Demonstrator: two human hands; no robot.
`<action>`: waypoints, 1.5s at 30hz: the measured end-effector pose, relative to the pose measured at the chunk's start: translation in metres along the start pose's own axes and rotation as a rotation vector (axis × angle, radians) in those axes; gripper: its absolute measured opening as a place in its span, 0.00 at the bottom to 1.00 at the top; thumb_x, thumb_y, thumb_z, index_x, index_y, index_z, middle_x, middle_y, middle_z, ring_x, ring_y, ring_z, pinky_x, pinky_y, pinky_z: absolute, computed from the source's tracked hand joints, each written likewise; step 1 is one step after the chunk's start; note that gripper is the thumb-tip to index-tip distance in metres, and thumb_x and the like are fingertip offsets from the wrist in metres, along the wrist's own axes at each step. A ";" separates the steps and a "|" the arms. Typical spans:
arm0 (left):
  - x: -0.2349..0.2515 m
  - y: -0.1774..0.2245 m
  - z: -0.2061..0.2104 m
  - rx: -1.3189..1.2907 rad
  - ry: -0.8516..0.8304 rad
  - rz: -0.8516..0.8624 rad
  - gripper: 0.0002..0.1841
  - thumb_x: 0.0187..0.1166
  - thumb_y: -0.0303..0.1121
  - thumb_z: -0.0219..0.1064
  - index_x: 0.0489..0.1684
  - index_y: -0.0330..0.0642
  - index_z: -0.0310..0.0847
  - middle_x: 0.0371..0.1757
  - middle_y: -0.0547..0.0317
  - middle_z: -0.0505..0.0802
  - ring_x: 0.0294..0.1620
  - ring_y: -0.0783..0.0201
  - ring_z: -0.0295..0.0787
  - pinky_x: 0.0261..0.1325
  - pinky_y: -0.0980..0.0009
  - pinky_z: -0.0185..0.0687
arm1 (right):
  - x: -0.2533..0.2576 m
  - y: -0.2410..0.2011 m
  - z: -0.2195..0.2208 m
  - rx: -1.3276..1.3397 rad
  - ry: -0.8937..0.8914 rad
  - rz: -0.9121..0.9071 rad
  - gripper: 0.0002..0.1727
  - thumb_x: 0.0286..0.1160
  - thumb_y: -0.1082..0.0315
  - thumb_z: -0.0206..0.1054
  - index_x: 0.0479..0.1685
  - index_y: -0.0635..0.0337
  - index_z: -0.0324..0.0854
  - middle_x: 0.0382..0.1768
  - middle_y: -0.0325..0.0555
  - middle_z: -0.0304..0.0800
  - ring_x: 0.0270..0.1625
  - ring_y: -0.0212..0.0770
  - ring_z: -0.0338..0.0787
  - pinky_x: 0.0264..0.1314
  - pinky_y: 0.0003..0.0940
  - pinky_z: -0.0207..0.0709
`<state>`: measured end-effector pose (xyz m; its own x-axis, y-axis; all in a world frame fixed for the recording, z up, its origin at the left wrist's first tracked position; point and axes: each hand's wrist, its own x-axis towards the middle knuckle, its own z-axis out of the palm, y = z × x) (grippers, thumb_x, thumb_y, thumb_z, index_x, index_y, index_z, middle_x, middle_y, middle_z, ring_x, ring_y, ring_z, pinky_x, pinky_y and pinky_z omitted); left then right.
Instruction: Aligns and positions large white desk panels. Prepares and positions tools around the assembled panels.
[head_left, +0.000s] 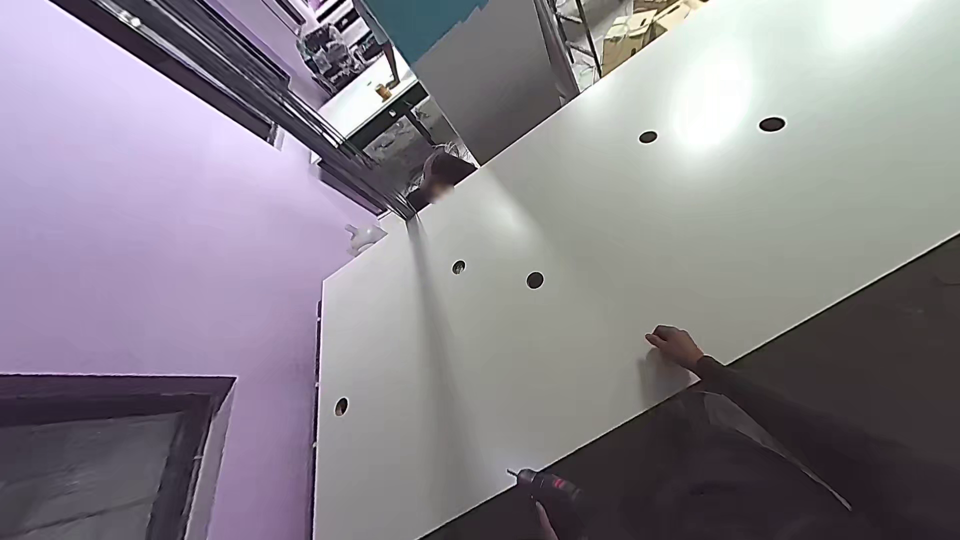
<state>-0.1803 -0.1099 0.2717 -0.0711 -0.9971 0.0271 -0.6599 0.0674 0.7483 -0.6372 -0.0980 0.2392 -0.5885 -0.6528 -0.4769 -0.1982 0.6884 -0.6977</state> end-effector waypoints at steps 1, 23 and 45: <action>0.014 0.014 0.006 0.050 -0.049 0.038 0.45 0.59 0.15 0.71 0.86 0.23 0.58 0.82 0.25 0.72 0.84 0.34 0.68 0.87 0.47 0.60 | 0.005 0.008 -0.016 0.021 0.047 0.040 0.23 0.87 0.52 0.60 0.50 0.67 0.85 0.45 0.64 0.90 0.53 0.62 0.89 0.60 0.64 0.76; 0.178 0.062 0.111 0.509 -0.463 0.007 0.55 0.49 0.15 0.73 0.90 0.56 0.56 0.75 0.44 0.84 0.72 0.36 0.80 0.68 0.26 0.68 | 0.049 0.002 -0.053 -0.159 0.143 0.024 0.16 0.88 0.66 0.54 0.62 0.64 0.80 0.62 0.61 0.84 0.68 0.59 0.86 0.69 0.57 0.80; 0.201 0.062 0.102 0.383 -0.644 -0.136 0.53 0.53 0.17 0.75 0.91 0.45 0.57 0.85 0.39 0.72 0.84 0.37 0.67 0.78 0.26 0.60 | 0.111 -0.015 -0.010 -0.483 0.389 -0.368 0.13 0.84 0.76 0.53 0.57 0.62 0.82 0.55 0.59 0.88 0.59 0.60 0.89 0.57 0.56 0.81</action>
<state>-0.3117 -0.3021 0.2556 -0.3155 -0.7875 -0.5294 -0.8992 0.0700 0.4318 -0.7069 -0.1773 0.2020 -0.6355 -0.7715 0.0311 -0.7090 0.5672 -0.4189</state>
